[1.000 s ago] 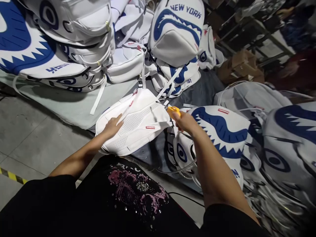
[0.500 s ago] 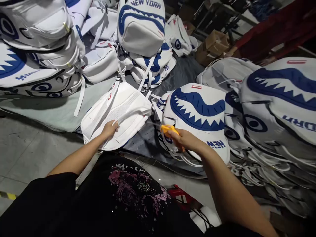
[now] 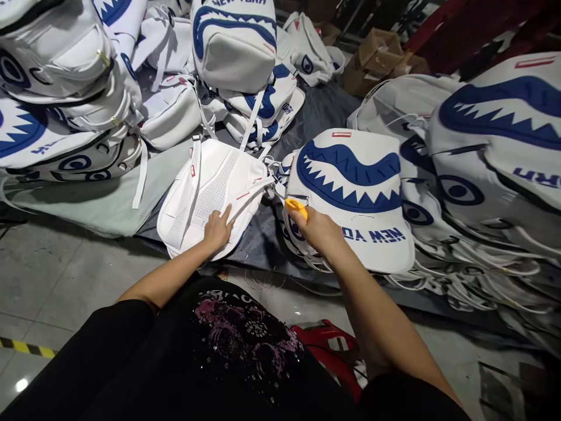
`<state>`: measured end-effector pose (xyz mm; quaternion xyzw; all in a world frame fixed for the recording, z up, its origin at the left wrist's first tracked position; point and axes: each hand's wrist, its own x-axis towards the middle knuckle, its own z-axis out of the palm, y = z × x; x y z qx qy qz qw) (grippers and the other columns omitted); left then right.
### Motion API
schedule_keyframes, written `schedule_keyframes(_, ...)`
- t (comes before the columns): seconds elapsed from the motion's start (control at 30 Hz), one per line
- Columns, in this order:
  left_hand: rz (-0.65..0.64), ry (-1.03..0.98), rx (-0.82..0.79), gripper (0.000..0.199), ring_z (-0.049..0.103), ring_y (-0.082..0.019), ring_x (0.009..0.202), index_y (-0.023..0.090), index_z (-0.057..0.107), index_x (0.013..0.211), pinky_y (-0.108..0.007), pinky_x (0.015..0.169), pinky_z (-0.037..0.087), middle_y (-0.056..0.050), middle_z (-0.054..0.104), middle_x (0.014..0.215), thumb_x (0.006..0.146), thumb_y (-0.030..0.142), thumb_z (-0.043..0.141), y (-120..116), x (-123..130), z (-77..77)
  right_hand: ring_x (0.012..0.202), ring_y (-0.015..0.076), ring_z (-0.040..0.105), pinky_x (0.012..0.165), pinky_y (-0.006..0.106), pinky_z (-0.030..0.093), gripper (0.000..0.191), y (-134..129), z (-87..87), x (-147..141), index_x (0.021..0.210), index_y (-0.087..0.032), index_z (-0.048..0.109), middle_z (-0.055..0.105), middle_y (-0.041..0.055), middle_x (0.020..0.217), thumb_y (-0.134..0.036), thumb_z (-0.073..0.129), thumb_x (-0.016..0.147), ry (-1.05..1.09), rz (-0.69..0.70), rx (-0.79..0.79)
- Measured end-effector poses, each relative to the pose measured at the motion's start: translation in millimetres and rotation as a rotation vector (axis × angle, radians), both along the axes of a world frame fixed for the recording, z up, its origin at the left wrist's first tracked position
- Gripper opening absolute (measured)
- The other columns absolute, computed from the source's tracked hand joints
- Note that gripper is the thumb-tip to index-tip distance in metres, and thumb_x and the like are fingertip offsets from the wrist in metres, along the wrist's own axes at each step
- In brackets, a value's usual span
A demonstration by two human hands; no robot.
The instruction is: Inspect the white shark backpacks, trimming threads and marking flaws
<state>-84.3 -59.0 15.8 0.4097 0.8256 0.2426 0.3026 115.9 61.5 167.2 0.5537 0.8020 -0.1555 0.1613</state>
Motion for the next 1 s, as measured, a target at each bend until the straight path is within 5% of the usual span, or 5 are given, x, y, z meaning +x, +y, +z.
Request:
schedule_keyframes(0.2,-0.124,-0.177,0.057,0.063,0.038,-0.035,0.144,0.028,0.060,0.142,-0.048,0.122,0.033,-0.011,0.049,0.149,0.083,0.041,0.076,-17.8,-40.9,15.7,0.102,0.0311,0.069,0.072,0.031,0.043,0.053,-41.3,-20.1,9.6,0.124,-0.019,0.064,0.074,0.0146,0.111,-0.058,0.034,0.103,0.059,-0.017,-0.137)
schedule_keyframes(0.37,0.565,-0.672,0.197,0.042,0.050,-0.025,0.136,0.019,0.060,0.130,-0.039,0.117,0.042,-0.012,0.059,0.136,0.089,0.027,0.066,-69.6,-125.2,20.1,0.106,0.0307,0.071,0.076,0.031,0.046,0.046,-111.2,-54.7,16.0,0.127,-0.022,0.063,0.076,0.0130,0.112,-0.052,0.036,0.105,0.032,-0.146,-0.254)
schedule_keyframes(0.47,0.700,-0.911,0.044,0.023,0.067,-0.024,0.106,0.009,0.060,0.111,-0.038,0.095,0.059,-0.017,0.066,0.102,0.096,0.020,0.048,-87.0,-166.6,12.3,0.099,0.0309,0.073,0.071,0.032,0.045,0.045,-159.9,-72.0,2.4,0.128,-0.023,0.061,0.077,0.0121,0.105,-0.053,0.035,0.106,-0.045,-0.177,-0.316)
schedule_keyframes(0.67,0.676,-1.351,0.002,0.027,0.070,-0.015,0.089,0.016,0.059,0.098,-0.024,0.080,0.063,-0.012,0.067,0.096,0.105,0.033,0.040,-75.4,-170.8,-7.9,0.085,0.0289,0.074,0.063,0.031,0.040,0.043,-208.1,-102.8,-40.9,0.122,-0.017,0.059,0.076,0.0135,0.092,-0.049,0.034,0.107,-0.151,-0.243,-0.237)
schedule_keyframes(1.0,0.457,-1.615,-0.165,0.058,0.066,-0.014,0.062,0.017,0.066,0.120,-0.015,0.038,0.043,-0.010,0.075,0.089,0.104,0.060,0.031,-45.1,-179.4,-24.4,0.089,0.0255,0.071,0.068,0.029,0.040,0.045,-209.8,-151.5,-87.8,0.128,-0.015,0.054,0.074,0.0153,0.100,-0.051,0.035,0.107,-0.074,-0.381,-0.179)
